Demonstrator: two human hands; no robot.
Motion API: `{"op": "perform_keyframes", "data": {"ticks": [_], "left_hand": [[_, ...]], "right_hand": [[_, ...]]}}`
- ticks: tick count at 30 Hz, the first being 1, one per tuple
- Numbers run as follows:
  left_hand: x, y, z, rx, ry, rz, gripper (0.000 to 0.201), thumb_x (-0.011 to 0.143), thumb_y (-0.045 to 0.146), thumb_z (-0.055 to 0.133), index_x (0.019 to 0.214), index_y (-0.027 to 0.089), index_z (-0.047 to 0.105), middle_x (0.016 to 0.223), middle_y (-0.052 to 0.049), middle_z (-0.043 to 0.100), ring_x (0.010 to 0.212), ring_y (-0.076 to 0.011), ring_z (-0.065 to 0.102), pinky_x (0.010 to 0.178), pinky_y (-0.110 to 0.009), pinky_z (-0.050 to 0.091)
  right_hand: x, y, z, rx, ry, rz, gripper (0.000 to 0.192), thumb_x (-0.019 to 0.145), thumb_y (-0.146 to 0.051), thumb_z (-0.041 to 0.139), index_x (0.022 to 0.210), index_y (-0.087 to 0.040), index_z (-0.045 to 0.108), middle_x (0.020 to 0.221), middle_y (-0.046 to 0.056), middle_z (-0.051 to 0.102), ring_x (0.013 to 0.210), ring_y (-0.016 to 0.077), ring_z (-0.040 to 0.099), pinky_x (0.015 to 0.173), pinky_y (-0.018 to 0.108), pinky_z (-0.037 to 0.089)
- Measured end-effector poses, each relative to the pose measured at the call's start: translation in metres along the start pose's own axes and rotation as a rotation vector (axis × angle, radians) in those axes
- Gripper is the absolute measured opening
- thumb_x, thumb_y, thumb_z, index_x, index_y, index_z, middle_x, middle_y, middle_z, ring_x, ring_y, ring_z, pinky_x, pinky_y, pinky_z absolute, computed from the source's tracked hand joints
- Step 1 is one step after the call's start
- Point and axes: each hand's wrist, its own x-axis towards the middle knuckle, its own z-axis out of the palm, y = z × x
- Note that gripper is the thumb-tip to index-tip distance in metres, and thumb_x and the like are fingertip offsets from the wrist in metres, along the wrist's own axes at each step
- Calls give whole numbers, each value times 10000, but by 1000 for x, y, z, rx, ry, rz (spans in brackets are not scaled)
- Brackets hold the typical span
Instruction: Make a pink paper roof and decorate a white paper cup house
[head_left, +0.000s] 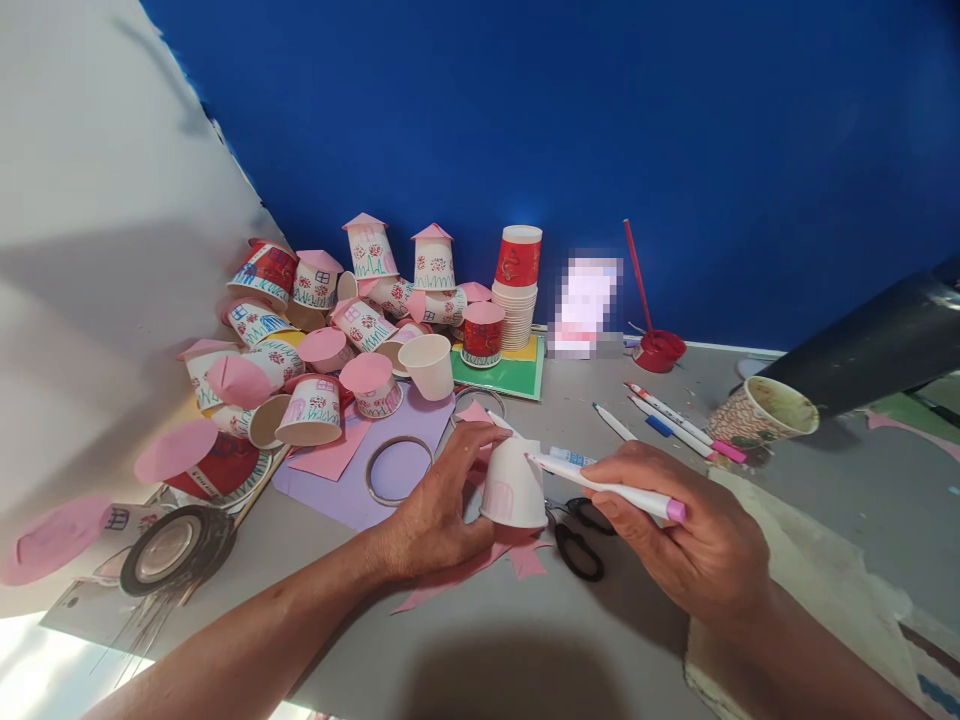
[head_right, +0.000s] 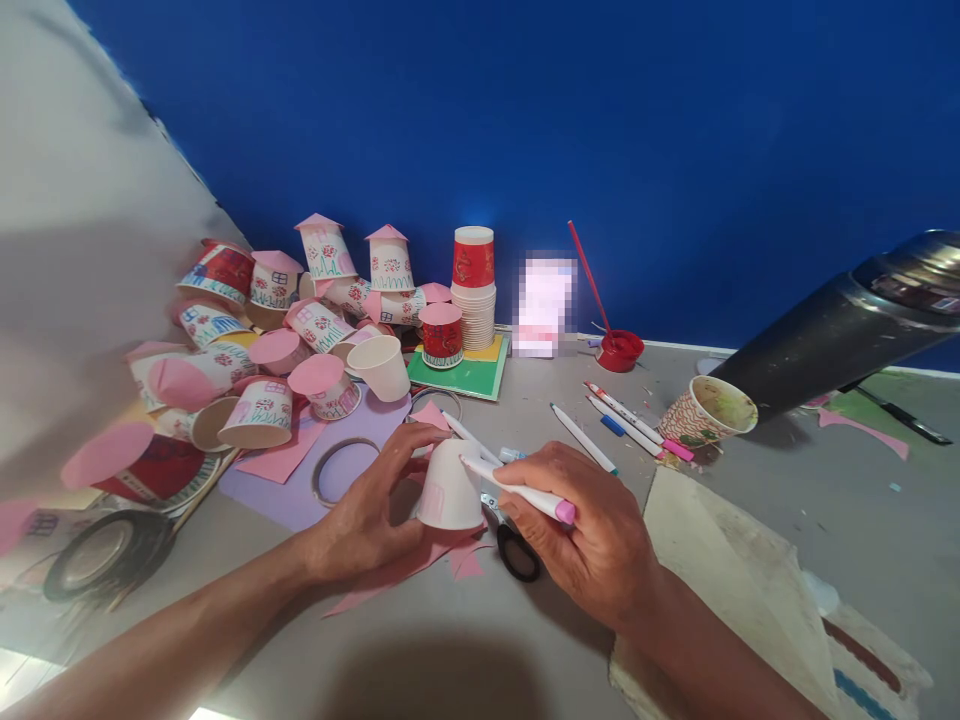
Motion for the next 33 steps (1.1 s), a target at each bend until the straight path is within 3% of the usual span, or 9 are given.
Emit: {"op": "perform_keyframes", "data": {"ticks": [15, 26, 33], "left_hand": [[-1, -2, 0, -14, 4, -18, 692, 818, 293, 818, 1406, 290, 453, 1429, -109, 513, 1306, -289, 562, 1062, -446, 557], [0, -1, -1, 28, -30, 10, 750, 796, 224, 818, 1427, 312, 424, 1424, -105, 516, 1290, -291, 557, 1041, -454, 558], [0, 0, 1, 0, -3, -10, 730, 789, 292, 851, 1403, 298, 456, 1417, -116, 540, 1279, -306, 573, 1017, -460, 563]], "right_hand": [[0, -5, 0, 14, -21, -13, 170, 961, -140, 632, 1071, -258, 685, 817, 2, 754, 697, 167, 700, 644, 278, 548], [1, -1, 0, -22, 38, -8, 184, 956, -148, 637, 1082, -268, 698, 835, 19, 762, 712, 191, 712, 662, 305, 569], [2, -2, -1, -24, 10, -10, 186, 957, -147, 625, 1071, -273, 700, 814, 10, 760, 693, 191, 716, 640, 309, 569]]}}
